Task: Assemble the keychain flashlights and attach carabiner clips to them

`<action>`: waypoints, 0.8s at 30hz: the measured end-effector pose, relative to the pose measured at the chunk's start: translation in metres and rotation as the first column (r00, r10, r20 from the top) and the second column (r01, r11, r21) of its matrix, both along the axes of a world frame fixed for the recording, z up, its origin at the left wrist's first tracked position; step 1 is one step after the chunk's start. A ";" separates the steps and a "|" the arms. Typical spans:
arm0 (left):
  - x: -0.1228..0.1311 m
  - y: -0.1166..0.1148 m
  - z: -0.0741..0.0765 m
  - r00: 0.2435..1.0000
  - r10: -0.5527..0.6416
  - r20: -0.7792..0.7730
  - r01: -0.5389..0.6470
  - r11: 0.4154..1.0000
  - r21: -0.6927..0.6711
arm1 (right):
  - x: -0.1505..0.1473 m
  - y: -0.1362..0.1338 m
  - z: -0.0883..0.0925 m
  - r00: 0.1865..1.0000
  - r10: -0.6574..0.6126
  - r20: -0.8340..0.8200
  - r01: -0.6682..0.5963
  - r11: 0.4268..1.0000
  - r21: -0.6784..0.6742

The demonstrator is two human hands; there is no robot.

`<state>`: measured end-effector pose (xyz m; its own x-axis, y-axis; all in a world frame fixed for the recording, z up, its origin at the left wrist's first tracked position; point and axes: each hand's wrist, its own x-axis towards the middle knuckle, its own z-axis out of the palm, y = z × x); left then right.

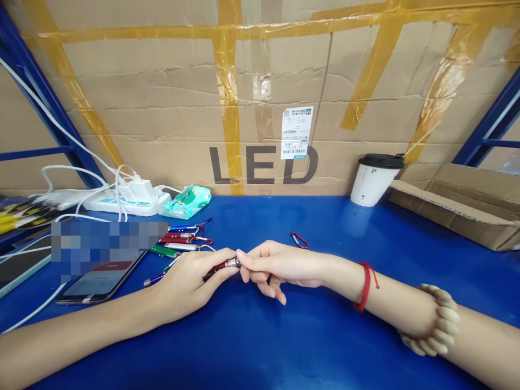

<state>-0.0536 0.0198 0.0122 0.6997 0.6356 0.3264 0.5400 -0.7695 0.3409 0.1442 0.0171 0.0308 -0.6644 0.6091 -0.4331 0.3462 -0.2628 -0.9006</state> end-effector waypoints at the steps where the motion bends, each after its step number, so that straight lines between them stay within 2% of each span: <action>1: 0.000 0.000 0.000 1.000 0.010 -0.004 -0.010 1.000 0.006 | 0.000 0.000 0.000 1.000 0.004 0.008 -0.004 1.000 0.003; 6: 0.002 0.001 -0.001 0.998 0.061 -0.021 -0.062 0.998 -0.025 | -0.003 -0.001 -0.001 0.999 -0.022 0.050 0.019 0.998 0.061; 8: 0.002 0.002 0.000 0.996 0.090 -0.024 -0.091 0.995 -0.050 | -0.002 0.000 0.002 0.988 -0.103 0.111 0.080 0.978 0.190; 9: 0.003 0.002 0.000 0.994 0.103 -0.022 -0.104 0.993 -0.060 | -0.001 0.001 0.005 0.970 -0.178 0.166 0.119 0.941 0.316; 10: 0.003 0.001 0.001 0.993 0.114 -0.018 -0.114 0.991 -0.069 | 0.002 0.003 0.010 0.935 -0.274 0.228 0.144 0.875 0.462; 12: 0.004 0.001 0.002 0.992 0.122 -0.005 -0.122 0.989 -0.081 | 0.012 0.008 0.021 0.807 -0.494 0.323 0.095 0.650 0.754; 13: 0.004 0.000 0.002 0.993 0.121 0.001 -0.120 0.989 -0.087 | 0.018 0.010 0.027 0.740 -0.562 0.370 0.041 0.587 0.809; 15: 0.004 -0.001 0.003 0.994 0.112 0.011 -0.110 0.989 -0.097 | 0.030 0.015 0.036 0.605 -0.613 0.508 -0.084 0.585 0.807; 16: 0.004 -0.001 0.003 0.994 0.109 0.015 -0.107 0.990 -0.097 | 0.036 0.016 0.038 0.511 -0.653 0.559 -0.138 0.580 0.803; 18: 0.004 -0.001 0.003 0.995 0.100 0.021 -0.098 0.991 -0.086 | 0.045 0.016 0.035 0.374 -0.691 0.618 -0.201 0.590 0.782; 20: 0.003 -0.001 0.003 0.995 0.093 0.027 -0.090 0.993 -0.076 | 0.048 0.016 0.027 0.316 -0.671 0.670 -0.222 0.635 0.740; 24: 0.002 -0.002 0.004 0.994 0.103 0.036 -0.098 0.989 -0.111 | 0.045 0.015 0.011 0.299 -0.711 0.636 -0.237 0.590 0.772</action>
